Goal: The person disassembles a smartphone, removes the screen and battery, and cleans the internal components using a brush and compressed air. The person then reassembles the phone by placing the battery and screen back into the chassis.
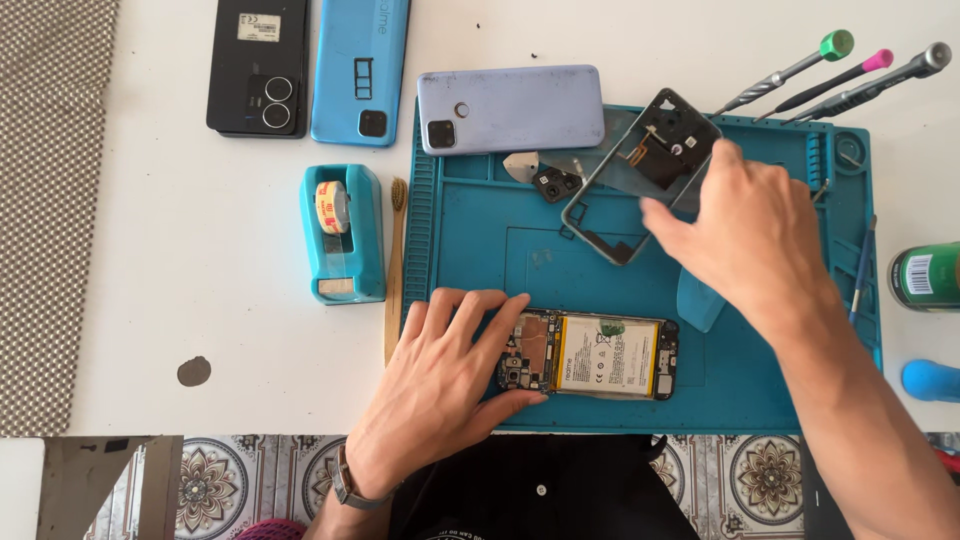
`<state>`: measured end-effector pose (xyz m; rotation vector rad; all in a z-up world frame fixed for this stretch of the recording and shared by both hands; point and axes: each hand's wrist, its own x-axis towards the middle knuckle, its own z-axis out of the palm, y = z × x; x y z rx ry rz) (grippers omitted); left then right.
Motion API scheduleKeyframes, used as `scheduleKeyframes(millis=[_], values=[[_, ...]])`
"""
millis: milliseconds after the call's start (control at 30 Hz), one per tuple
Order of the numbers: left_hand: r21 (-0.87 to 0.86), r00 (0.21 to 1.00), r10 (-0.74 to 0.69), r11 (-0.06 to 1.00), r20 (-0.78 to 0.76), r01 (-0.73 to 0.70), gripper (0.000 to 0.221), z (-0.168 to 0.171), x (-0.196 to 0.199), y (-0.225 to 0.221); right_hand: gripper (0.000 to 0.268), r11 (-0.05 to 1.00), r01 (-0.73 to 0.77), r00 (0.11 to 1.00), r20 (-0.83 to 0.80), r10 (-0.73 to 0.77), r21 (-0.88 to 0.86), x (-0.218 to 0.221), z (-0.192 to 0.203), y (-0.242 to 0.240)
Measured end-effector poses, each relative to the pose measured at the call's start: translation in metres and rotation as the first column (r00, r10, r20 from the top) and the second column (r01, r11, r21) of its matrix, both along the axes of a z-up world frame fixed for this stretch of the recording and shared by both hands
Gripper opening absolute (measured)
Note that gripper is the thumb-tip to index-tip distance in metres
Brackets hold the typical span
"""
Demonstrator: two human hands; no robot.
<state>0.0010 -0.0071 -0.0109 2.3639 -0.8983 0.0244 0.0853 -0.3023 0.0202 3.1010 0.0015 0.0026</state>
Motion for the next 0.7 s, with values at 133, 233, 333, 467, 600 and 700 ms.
scheduleKeyframes(millis=[133,233,333,467,600,700], values=[[-0.018,1.000,-0.002,1.000,0.004,0.003,0.084,-0.001,0.000,0.001,0.047,0.989,-0.073,0.992,0.112,0.058,0.128,-0.011,0.000,-0.012],[-0.022,1.000,0.002,1.000,0.005,-0.002,0.084,-0.001,0.001,0.001,0.041,0.985,-0.097,0.983,0.169,0.072,0.144,-0.016,0.003,-0.017],[-0.026,1.000,0.000,1.000,0.001,0.000,0.083,0.000,0.001,0.001,0.030,0.991,-0.091,0.981,0.179,0.073,0.094,-0.022,0.010,-0.013],[-0.025,1.000,0.000,1.000,-0.002,0.000,0.083,0.002,0.001,0.001,0.025,0.989,-0.142,0.917,0.369,0.150,-0.050,-0.038,0.041,0.006],[-0.018,1.000,-0.004,1.000,0.021,0.004,0.082,0.002,0.001,0.001,0.018,0.930,-0.346,0.830,0.421,0.367,-0.127,-0.019,0.064,0.013],[-0.024,1.000,0.000,1.000,0.013,0.000,0.082,0.002,0.000,0.001,0.018,0.868,-0.478,0.758,0.435,0.486,-0.136,0.001,0.053,0.012]])
